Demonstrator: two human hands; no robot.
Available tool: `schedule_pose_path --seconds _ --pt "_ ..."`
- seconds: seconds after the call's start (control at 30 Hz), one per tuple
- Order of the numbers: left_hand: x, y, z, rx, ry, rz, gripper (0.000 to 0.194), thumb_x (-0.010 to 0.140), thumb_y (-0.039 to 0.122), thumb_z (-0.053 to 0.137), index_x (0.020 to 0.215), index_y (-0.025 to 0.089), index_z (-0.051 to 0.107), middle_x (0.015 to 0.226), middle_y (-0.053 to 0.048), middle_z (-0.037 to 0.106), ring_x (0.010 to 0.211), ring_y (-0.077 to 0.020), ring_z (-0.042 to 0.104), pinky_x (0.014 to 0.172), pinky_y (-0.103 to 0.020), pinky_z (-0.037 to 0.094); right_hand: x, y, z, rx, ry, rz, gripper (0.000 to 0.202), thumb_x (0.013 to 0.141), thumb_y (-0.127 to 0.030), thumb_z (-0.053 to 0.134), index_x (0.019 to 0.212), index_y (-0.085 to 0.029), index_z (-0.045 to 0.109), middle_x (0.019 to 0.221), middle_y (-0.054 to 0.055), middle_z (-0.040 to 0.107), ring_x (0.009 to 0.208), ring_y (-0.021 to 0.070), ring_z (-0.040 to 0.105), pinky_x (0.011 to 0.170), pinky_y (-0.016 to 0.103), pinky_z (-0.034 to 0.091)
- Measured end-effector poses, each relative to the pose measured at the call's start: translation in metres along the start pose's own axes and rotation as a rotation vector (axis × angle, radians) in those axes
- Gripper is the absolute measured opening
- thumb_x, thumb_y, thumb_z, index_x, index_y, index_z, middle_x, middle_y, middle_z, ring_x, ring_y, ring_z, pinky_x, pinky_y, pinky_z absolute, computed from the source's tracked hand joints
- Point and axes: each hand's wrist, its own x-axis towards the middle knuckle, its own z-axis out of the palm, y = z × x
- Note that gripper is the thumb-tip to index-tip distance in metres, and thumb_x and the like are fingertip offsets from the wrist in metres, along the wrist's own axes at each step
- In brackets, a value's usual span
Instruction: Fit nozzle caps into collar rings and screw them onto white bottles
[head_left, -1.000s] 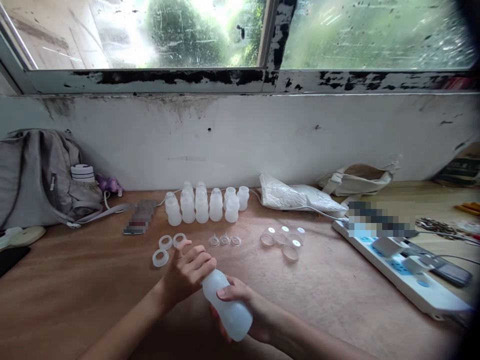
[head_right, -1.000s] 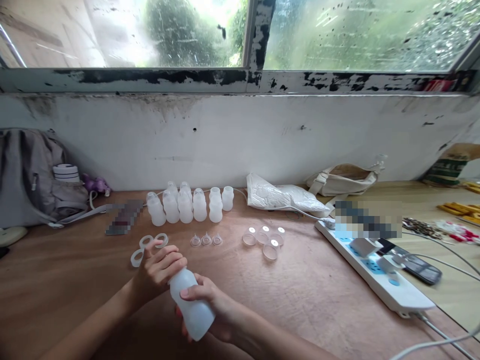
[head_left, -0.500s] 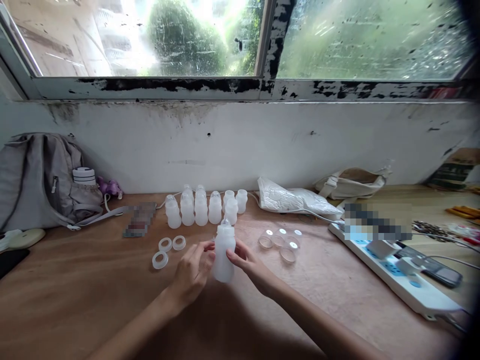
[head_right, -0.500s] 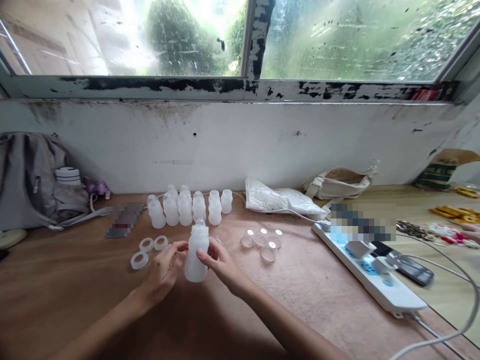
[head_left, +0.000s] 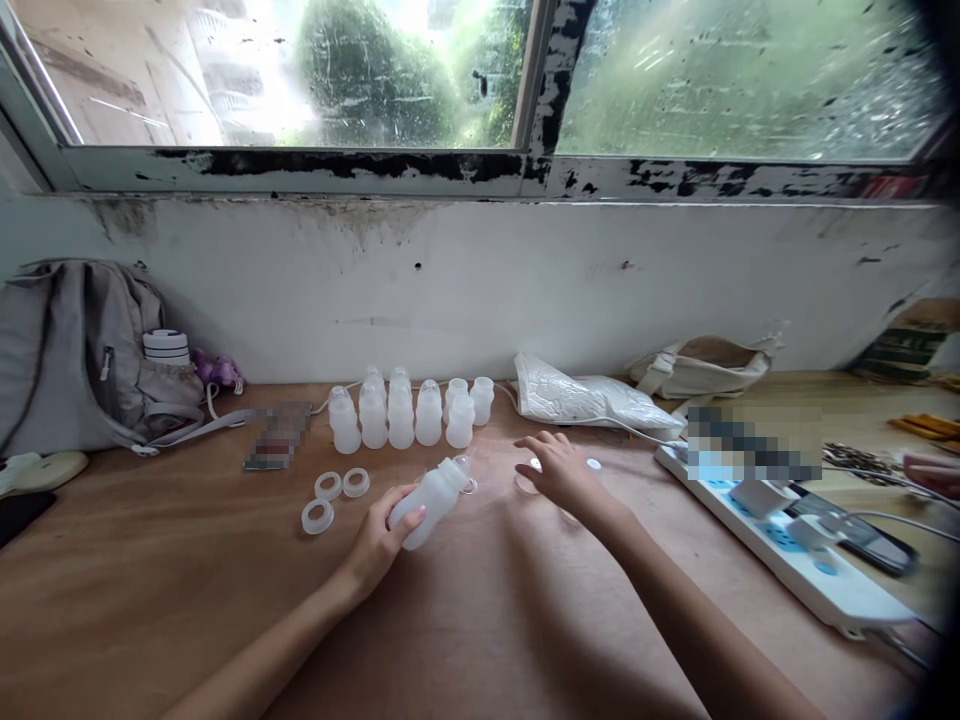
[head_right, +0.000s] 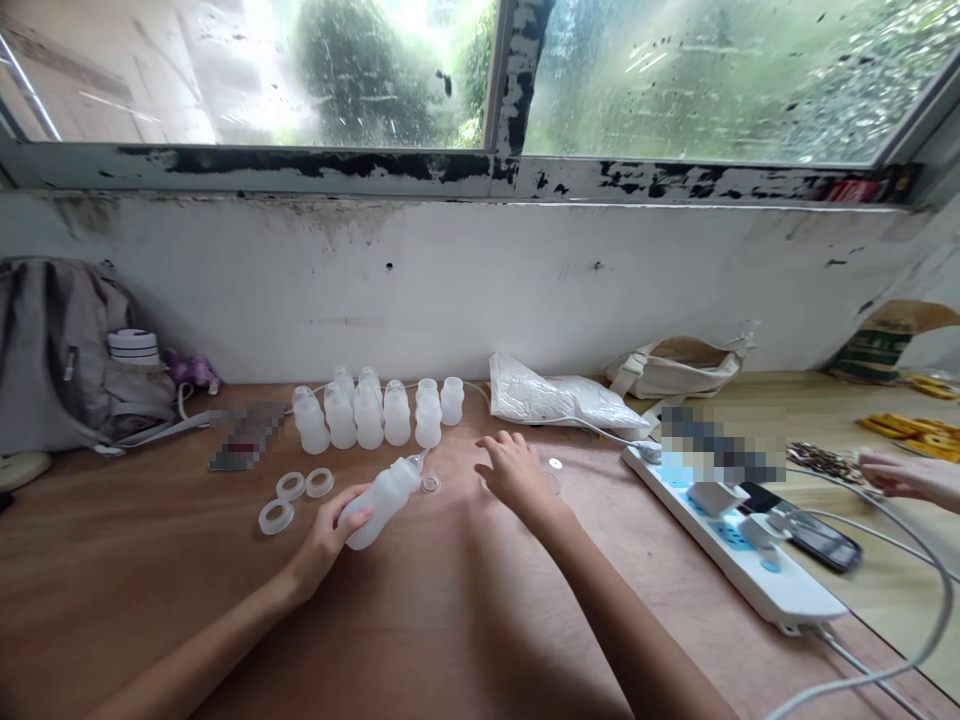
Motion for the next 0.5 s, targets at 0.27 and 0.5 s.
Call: schedule_pose_path --seconds 0.27,0.5 --pt "0.008 -0.017 -0.005 -0.15 0.147 -0.067 0.032 0.071 0.038 0.06 0.095 0.017 0.056 0.082 -0.002 0.058 0.073 -0.015 0.054 0.062 -0.022 0.043 0.007 0.024 0.002 -0.058 -0.152 0.095 0.02 0.071 -0.02 0.058 0.09 -0.02 0.065 0.091 0.007 0.067 0.097 0.0308 0.049 0.074 0.039 0.034" --pt "0.012 -0.027 -0.006 -0.421 0.335 -0.155 0.029 0.068 0.042 0.06 0.086 0.019 0.054 0.085 0.0 0.052 0.075 -0.0144 0.054 0.058 -0.022 0.047 0.007 0.005 -0.005 0.699 -0.013 -0.075 0.026 0.074 -0.031 0.059 0.098 -0.021 0.06 0.097 0.006 0.063 0.086 0.0202 0.058 0.072 0.033 0.046"
